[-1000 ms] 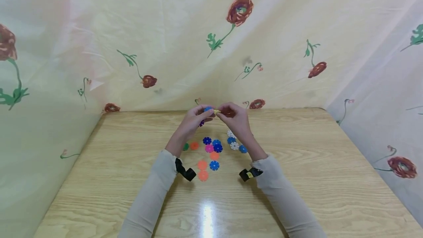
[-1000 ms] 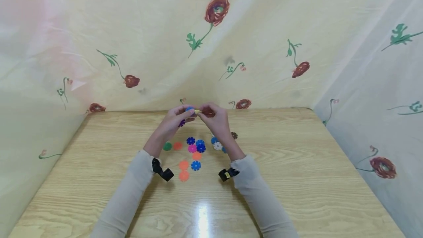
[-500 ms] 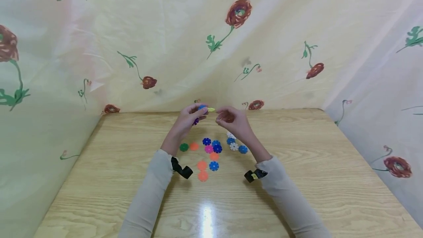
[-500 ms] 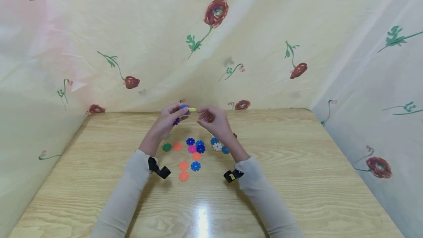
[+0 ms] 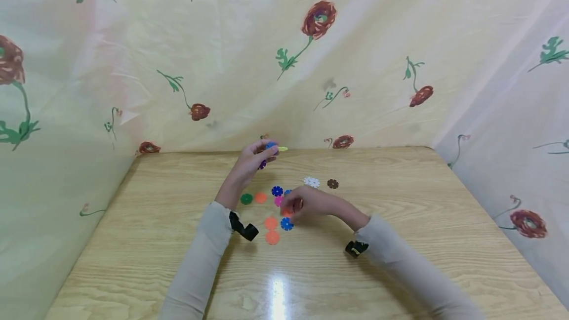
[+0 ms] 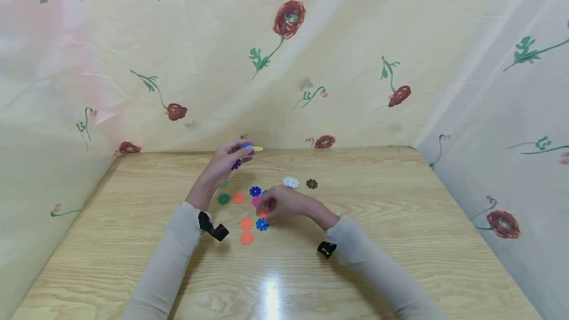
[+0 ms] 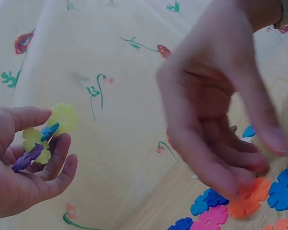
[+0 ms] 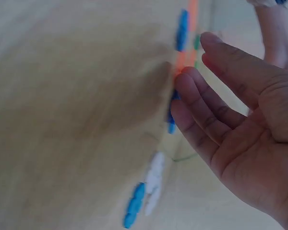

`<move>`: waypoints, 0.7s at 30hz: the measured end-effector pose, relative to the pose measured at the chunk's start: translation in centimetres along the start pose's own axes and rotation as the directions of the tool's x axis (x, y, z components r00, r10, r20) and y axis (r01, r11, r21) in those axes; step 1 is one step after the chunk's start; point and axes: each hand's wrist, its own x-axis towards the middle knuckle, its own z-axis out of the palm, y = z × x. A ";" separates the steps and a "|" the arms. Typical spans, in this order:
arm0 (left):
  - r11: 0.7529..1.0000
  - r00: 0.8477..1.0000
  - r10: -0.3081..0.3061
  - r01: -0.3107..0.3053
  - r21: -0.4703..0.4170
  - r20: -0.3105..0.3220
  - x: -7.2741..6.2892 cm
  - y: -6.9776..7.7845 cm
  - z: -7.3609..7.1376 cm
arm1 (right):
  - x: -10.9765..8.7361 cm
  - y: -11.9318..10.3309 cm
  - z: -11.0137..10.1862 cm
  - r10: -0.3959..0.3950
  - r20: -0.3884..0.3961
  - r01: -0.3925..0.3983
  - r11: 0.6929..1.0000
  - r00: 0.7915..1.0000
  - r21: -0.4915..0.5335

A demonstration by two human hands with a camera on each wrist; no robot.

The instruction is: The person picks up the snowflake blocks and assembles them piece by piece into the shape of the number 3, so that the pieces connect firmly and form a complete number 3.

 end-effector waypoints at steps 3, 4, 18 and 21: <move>1.000 1.000 -0.002 0.002 0.003 0.006 -0.1 0.0 0.0 | -0.1 0.1 0.5 -0.015 0.035 0.017 0.999 0.999 -0.043; 1.000 1.000 -0.001 0.001 0.003 0.009 -0.1 0.0 0.0 | -0.1 0.2 0.6 -0.021 0.039 0.023 0.998 0.999 -0.061; 1.000 1.000 0.003 -0.003 0.015 0.009 -0.1 -0.3 0.0 | 0.0 -0.2 1.0 0.025 -0.001 -0.025 0.995 1.000 -0.102; 1.000 1.000 0.007 -0.007 0.018 0.010 0.0 -0.3 0.0 | -0.1 -0.1 1.0 0.027 -0.009 -0.028 0.996 1.000 -0.086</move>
